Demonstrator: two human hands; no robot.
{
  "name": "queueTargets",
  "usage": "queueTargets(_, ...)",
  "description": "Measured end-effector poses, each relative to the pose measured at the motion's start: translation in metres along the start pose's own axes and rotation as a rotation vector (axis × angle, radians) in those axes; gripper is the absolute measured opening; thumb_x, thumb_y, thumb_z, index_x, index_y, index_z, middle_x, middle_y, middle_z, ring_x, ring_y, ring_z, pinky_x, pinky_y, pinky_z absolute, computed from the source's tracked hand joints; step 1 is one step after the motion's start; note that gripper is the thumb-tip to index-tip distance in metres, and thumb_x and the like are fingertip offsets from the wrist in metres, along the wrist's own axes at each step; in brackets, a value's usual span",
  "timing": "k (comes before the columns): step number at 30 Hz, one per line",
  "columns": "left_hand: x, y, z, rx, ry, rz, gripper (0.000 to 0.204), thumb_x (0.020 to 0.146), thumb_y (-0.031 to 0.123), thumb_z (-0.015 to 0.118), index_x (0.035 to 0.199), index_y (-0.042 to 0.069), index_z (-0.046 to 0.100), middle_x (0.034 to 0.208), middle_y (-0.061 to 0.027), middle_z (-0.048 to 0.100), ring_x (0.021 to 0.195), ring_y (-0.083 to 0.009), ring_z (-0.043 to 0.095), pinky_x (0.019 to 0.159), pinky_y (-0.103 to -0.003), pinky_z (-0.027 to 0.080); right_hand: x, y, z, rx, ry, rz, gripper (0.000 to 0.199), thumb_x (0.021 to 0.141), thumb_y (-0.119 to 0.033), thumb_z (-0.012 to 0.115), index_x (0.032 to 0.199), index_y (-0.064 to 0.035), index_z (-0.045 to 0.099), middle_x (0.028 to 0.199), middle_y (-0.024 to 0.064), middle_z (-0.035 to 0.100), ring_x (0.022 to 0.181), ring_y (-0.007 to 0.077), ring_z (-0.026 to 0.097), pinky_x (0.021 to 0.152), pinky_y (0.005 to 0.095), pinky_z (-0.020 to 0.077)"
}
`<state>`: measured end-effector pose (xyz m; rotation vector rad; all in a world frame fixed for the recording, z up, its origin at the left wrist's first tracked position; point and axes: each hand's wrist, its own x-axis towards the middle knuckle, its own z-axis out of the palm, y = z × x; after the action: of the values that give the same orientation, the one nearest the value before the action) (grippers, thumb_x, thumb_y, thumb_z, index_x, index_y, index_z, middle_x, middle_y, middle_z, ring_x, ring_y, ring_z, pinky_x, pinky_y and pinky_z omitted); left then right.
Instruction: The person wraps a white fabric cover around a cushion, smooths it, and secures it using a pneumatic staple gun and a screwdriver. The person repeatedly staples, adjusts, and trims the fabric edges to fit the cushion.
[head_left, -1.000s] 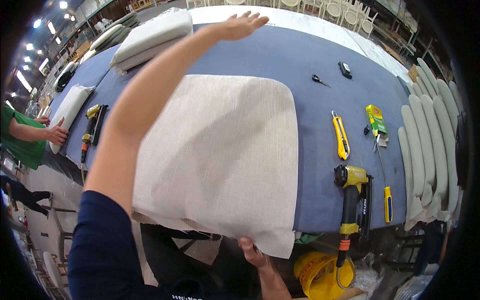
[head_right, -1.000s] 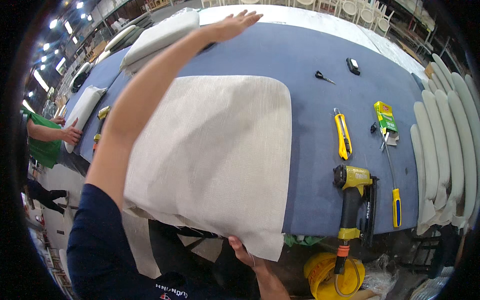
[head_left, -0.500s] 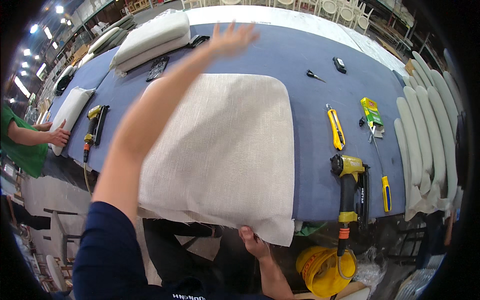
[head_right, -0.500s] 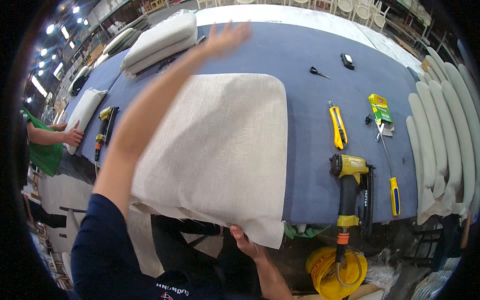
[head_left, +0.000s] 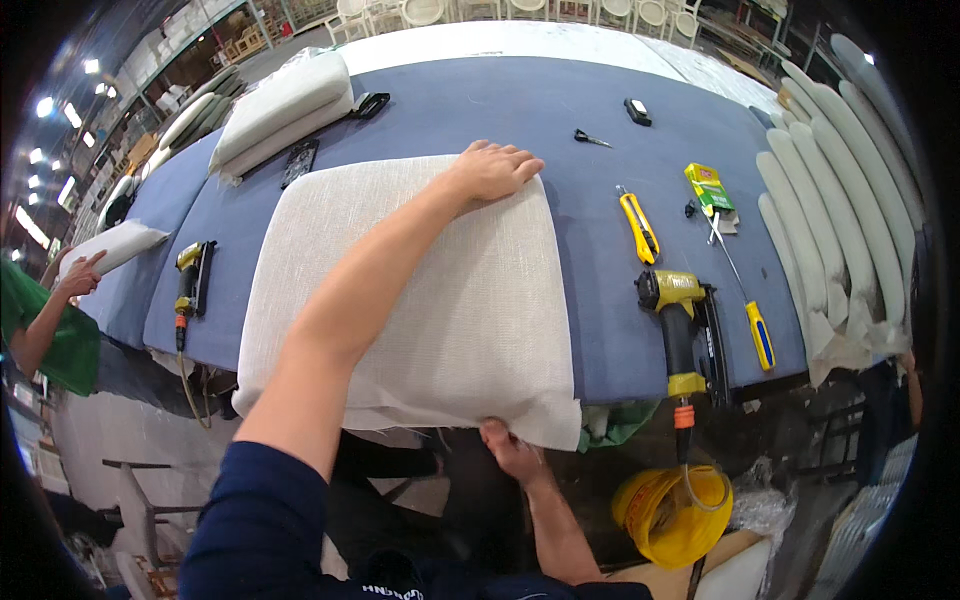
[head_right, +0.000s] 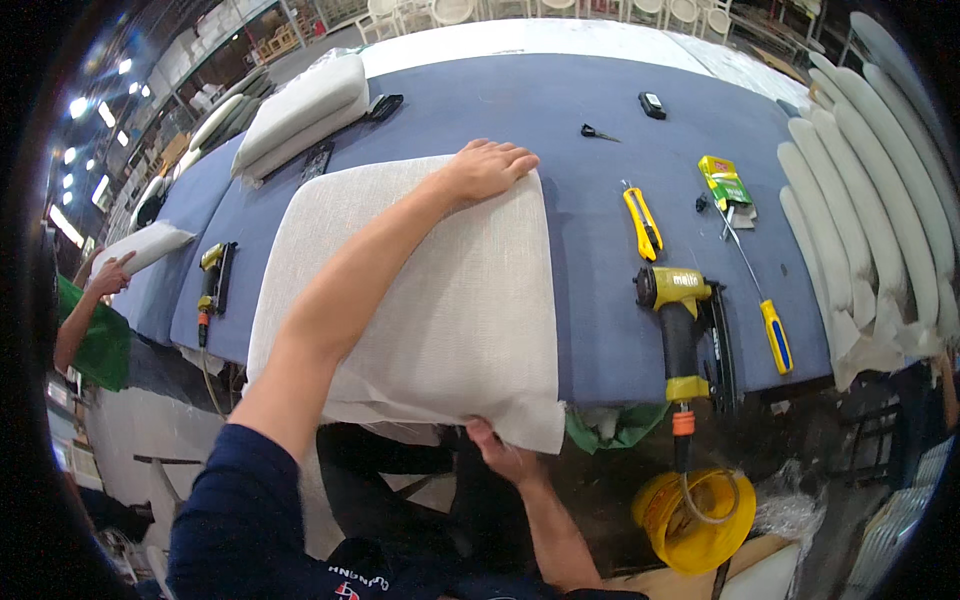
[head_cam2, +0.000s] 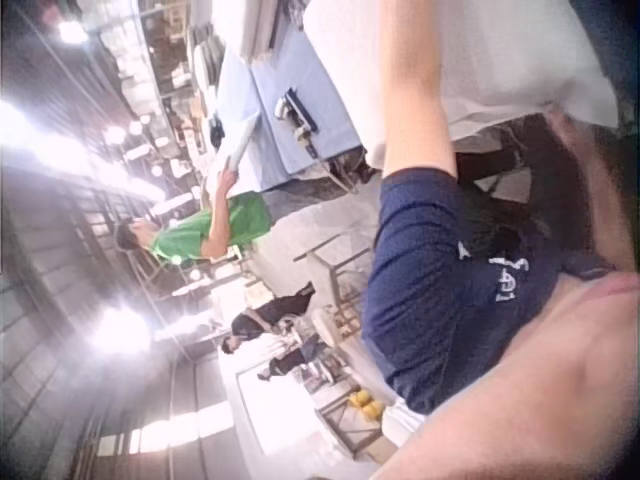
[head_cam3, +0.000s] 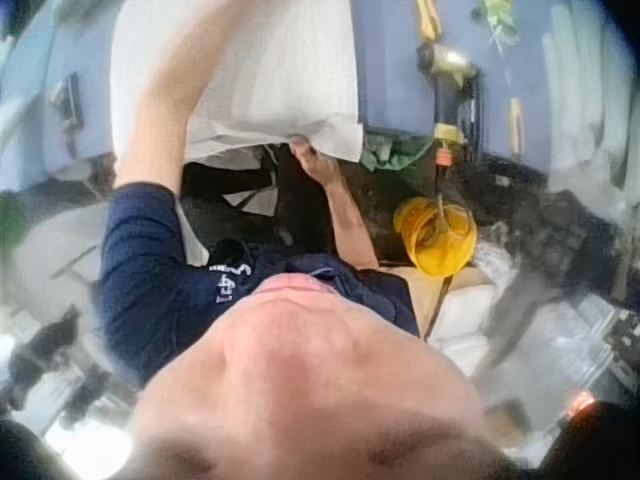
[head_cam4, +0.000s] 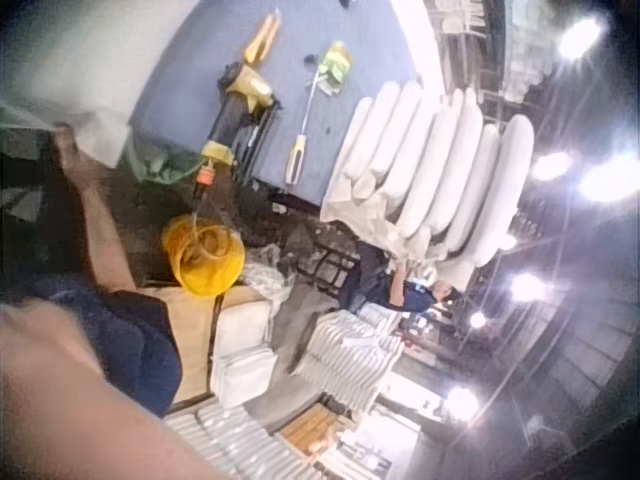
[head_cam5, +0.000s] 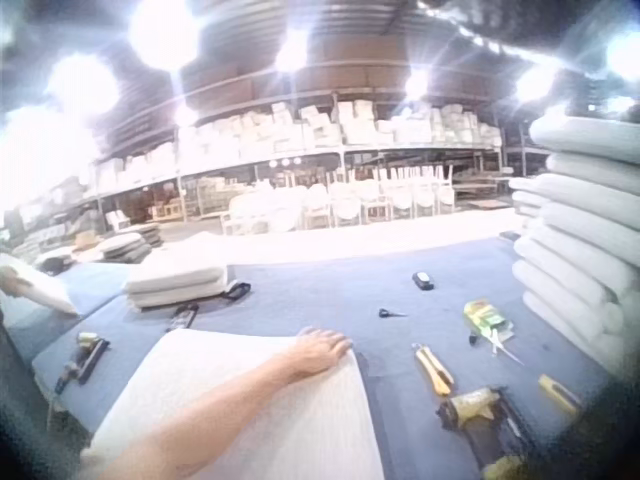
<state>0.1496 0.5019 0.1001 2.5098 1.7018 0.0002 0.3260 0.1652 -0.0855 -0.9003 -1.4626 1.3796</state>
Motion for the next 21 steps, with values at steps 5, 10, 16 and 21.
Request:
queueTargets(5, -0.1, 0.041, 0.024, 0.129, 0.087, 0.245, 0.059, 0.111, 0.05, 0.02, 0.164, 0.029, 0.034, 0.174, -0.0112, 0.02, 0.161, -0.0374, 0.008, 0.13, -0.059, 0.004, -0.006, -0.002, -0.013, -0.039, -0.06, 0.2, 0.034, 0.101, -0.031, 0.07, 0.117, -0.0016, 0.069, 0.105, 0.0115, 0.071, 0.099, 0.0254, 0.067, 0.089, 0.0407, 0.055)
queueTargets(10, -0.273, 0.07, 0.03, 0.216, 0.059, 0.311, 0.068, 0.104, 0.066, 0.024, 0.165, 0.037, 0.03, 0.175, -0.0102, 0.015, 0.162, -0.0353, 0.002, 0.13, -0.061, 0.002, -0.001, -0.015, -0.005, 0.14, -0.075, 0.06, 0.04, 0.101, -0.029, 0.071, 0.125, 0.0016, 0.066, 0.105, 0.0135, 0.071, 0.099, 0.0259, 0.067, 0.087, 0.0406, 0.0563)
queueTargets(16, -0.284, 0.097, 0.039, 0.308, 0.073, 0.242, 0.078, 0.093, 0.058, 0.059, 0.163, 0.046, 0.028, 0.175, -0.0135, 0.012, 0.16, -0.0464, 0.006, 0.124, -0.074, 0.009, 0.001, 0.002, -0.015, 0.158, -0.137, 0.131, 0.042, 0.098, -0.03, 0.075, 0.128, -0.0012, 0.066, 0.112, 0.0146, 0.07, 0.1, 0.0283, 0.069, 0.086, 0.0418, 0.057)
queueTargets(21, -0.299, 0.114, 0.054, 0.291, 0.127, 0.202, 0.085, 0.085, 0.042, 0.077, 0.158, 0.047, 0.034, 0.173, -0.0211, 0.014, 0.155, -0.0559, 0.014, 0.119, -0.08, 0.015, 0.014, -0.001, -0.003, -0.169, 0.094, -0.463, 0.045, 0.097, -0.025, 0.075, 0.135, -0.0046, 0.064, 0.13, 0.0196, 0.067, 0.122, 0.0377, 0.064, 0.106, 0.0497, 0.0494)
